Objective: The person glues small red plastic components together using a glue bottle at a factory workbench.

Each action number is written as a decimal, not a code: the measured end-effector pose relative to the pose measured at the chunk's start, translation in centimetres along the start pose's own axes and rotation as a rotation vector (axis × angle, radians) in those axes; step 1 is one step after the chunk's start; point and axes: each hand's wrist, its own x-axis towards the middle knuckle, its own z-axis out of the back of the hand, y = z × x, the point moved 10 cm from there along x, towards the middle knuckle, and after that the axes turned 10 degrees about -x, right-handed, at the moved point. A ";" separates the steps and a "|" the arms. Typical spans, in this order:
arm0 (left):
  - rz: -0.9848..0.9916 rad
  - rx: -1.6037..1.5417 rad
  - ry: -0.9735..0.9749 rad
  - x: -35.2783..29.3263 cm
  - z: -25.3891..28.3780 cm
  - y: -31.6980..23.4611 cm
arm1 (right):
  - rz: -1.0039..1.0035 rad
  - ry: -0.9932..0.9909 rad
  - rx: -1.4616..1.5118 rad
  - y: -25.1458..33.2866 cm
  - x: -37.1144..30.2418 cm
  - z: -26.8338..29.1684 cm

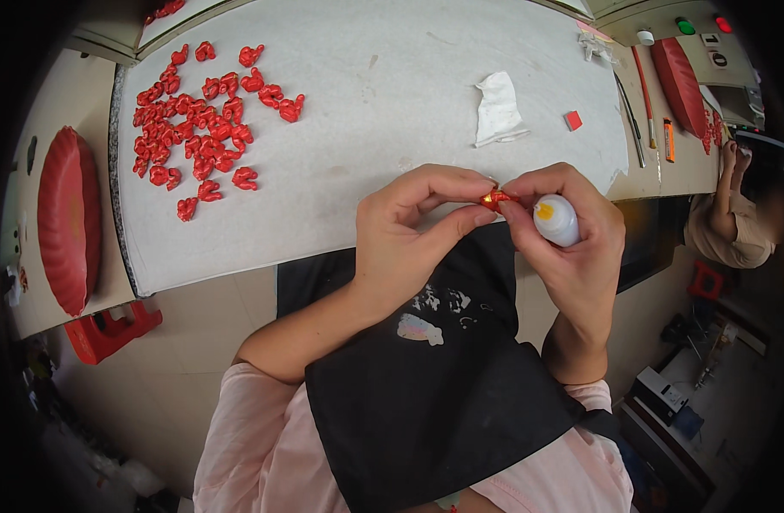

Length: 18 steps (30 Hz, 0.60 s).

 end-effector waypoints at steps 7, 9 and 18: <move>-0.031 0.143 -0.002 0.3 0.7 0.3 | 0.041 0.132 -0.060 0.2 0.9 -0.7; -0.041 0.159 -0.013 0.2 0.8 0.4 | 0.067 0.158 -0.107 0.3 1.1 -1.1; -0.095 0.213 -0.053 0.3 1.1 0.0 | 0.068 0.165 -0.106 0.3 1.3 -1.3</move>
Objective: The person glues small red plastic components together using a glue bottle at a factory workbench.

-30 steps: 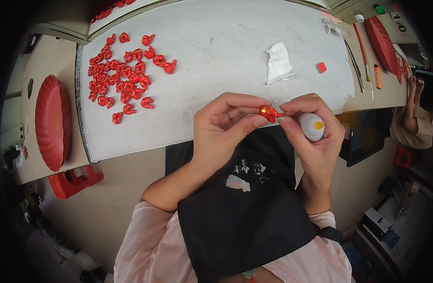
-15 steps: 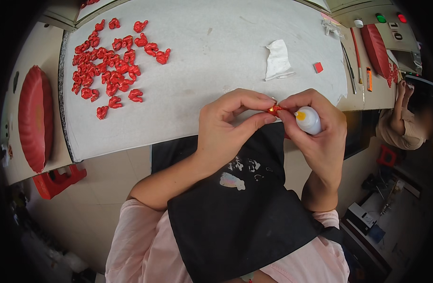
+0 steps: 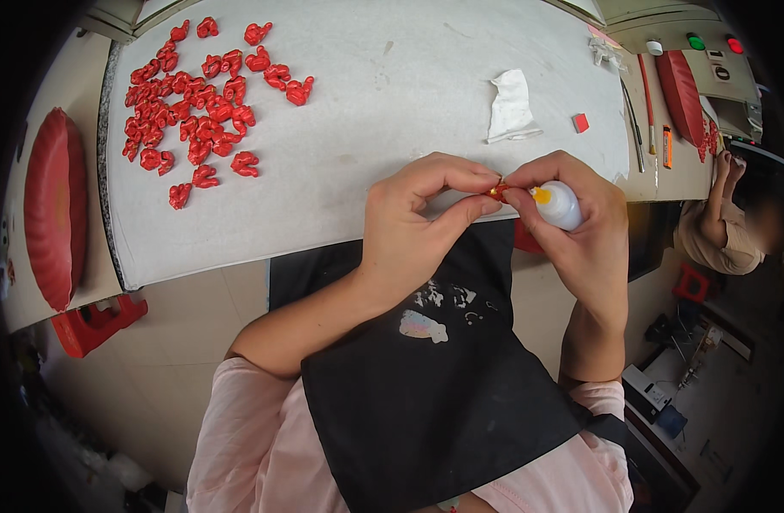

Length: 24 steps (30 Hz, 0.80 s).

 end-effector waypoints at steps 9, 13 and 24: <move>-0.077 0.032 -0.022 -0.2 0.0 -0.3 | -0.021 0.012 -0.010 -0.4 0.1 -0.3; -0.051 0.017 -0.037 -0.3 0.1 -0.1 | -0.052 0.059 -0.043 -0.6 0.0 -0.6; 0.005 -0.001 -0.057 -0.1 0.4 0.1 | -0.029 0.043 -0.025 -0.4 0.3 -0.7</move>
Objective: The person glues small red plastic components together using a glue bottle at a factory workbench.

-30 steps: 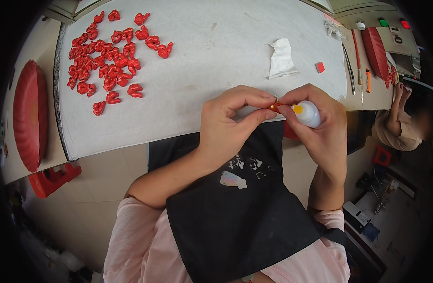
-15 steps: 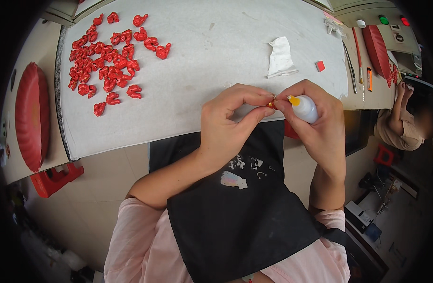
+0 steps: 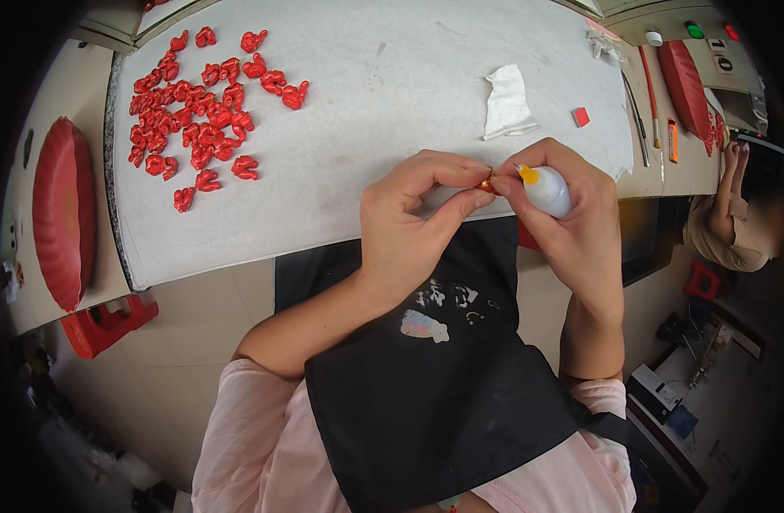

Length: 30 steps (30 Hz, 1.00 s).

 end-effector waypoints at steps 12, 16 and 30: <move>-0.107 0.439 0.200 3.5 1.0 -5.3 | -0.073 -0.363 0.203 -1.3 -1.8 3.7; -0.350 1.192 0.082 6.6 2.9 -11.1 | -0.060 -0.328 0.212 -2.5 -2.7 3.1; -0.644 1.603 0.176 8.4 5.0 -11.5 | -0.029 -0.333 0.303 -4.2 -2.9 2.5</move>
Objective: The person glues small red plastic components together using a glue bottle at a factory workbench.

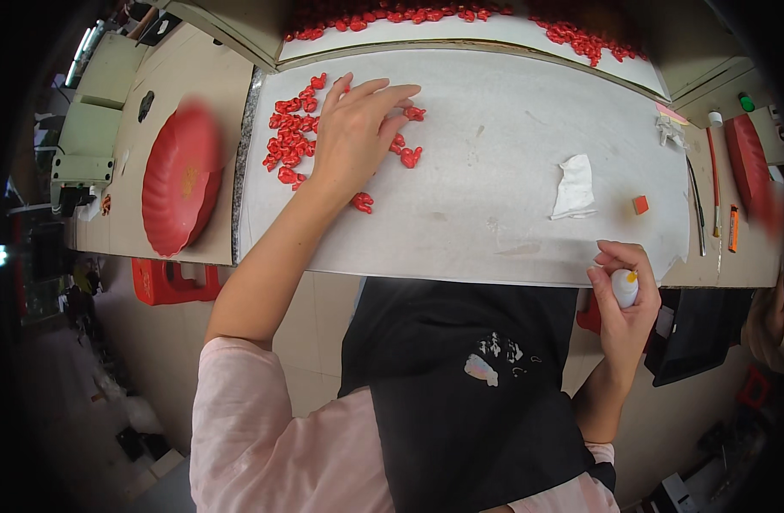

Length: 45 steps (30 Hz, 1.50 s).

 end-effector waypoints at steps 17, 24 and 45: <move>0.132 -0.162 0.095 0.3 1.6 2.3 | 0.006 0.021 0.000 -0.1 0.1 -0.8; 0.330 -0.276 0.056 3.1 2.6 4.6 | -0.004 -0.012 0.011 -0.3 0.5 0.0; 0.145 -0.020 0.300 3.7 -0.3 3.1 | -0.026 0.055 0.070 -0.8 2.2 -1.4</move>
